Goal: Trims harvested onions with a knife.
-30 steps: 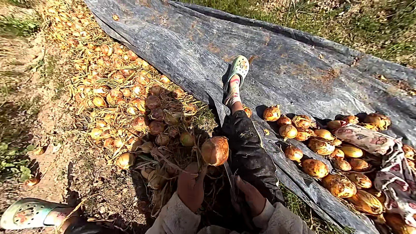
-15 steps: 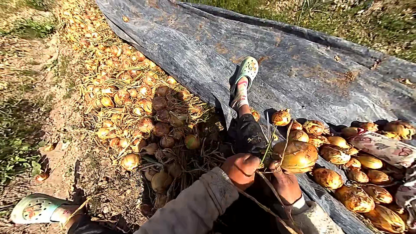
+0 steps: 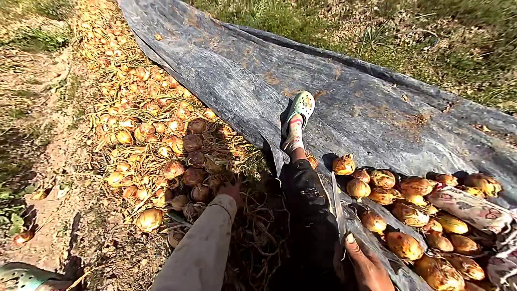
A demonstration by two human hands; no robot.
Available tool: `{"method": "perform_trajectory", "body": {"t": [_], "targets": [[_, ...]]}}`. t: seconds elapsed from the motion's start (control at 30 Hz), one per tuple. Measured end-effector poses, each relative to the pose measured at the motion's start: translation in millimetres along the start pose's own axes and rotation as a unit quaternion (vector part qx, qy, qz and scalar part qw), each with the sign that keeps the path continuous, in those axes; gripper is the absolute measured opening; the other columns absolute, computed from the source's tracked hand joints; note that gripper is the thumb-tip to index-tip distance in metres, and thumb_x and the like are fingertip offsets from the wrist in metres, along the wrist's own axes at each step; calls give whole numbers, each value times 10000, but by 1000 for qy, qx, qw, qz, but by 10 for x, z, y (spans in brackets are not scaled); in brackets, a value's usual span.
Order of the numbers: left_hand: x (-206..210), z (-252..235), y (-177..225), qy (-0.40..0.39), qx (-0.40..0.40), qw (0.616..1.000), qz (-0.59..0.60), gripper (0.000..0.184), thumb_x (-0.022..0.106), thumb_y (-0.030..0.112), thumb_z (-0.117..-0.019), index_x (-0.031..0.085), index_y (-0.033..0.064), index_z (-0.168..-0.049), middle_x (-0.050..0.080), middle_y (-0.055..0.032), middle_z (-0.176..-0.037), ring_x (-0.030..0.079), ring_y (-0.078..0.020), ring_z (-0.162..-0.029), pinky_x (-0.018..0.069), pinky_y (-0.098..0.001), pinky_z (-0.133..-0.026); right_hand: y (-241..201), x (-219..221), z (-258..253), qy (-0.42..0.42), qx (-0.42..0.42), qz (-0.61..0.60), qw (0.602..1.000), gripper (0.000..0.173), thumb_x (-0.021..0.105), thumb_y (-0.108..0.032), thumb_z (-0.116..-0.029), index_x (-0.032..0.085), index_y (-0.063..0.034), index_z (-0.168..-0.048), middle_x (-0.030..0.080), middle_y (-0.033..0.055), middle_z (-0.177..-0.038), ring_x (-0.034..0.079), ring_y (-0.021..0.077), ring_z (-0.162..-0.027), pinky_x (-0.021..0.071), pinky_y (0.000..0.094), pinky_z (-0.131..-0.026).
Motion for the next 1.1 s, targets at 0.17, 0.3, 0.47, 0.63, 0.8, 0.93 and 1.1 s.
{"method": "perform_trajectory", "body": {"t": [0.17,0.3,0.47,0.63,0.8,0.93,1.1], "targets": [[-136,652,-234,69,93,943,311,805,843,301,-860,445,44,-1511,551,-286,-1426,559,-413,-1314,442,-566,-1111,242,492,161,-120,73,138,980,383,619,-290,-939,556,-39,-1221,575,-39,-698,528,64,-505,497,262,-494],[119,1529,-335,95,82,678,725,487,326,292,-1077,448,-3,-1445,639,-174,-1224,653,-212,-1069,561,-401,-908,231,878,254,-175,15,289,941,839,780,-508,-763,534,53,-1337,686,108,-920,663,182,-759,569,412,-725],[458,2315,14,31,46,502,863,624,133,483,-1110,600,69,-1113,722,-57,-846,724,-144,-768,619,-327,-668,-41,1248,502,-133,-184,318,921,1022,773,-679,-631,588,124,-1234,722,116,-878,696,156,-779,576,353,-716],[728,2527,111,-45,87,529,843,560,226,476,-1088,544,41,-1240,738,-72,-958,737,-171,-842,629,-359,-683,7,1223,605,-176,-201,265,926,693,607,-585,-906,640,54,-1175,734,40,-869,692,30,-769,578,247,-709],[1055,2597,-18,-43,59,543,837,724,729,445,-837,422,5,-1324,722,-62,-941,734,-144,-789,631,-329,-657,421,1228,641,-242,-43,279,928,626,598,-466,-935,574,72,-1254,679,87,-871,628,108,-688,544,323,-668],[1134,2429,-139,59,4,570,820,602,592,259,-951,380,-47,-1424,681,-113,-1040,708,-132,-878,614,-313,-778,772,1222,676,-268,100,264,921,465,401,-403,-1054,603,10,-1123,548,23,-676,524,121,-522,498,332,-543],[855,1962,29,89,-68,538,835,592,545,225,-1074,253,81,-1569,567,-239,-1296,663,-294,-1009,590,-427,-810,782,955,581,-162,123,151,967,456,268,-363,-1088,573,-43,-979,467,-40,-527,444,74,-399,442,262,-425]]}}
Point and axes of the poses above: each hand's wrist, its own z-axis away from the middle knuckle, its own x-axis out of the palm, y = z × x, the point moved 10 cm from there along -z, towards the middle knuckle
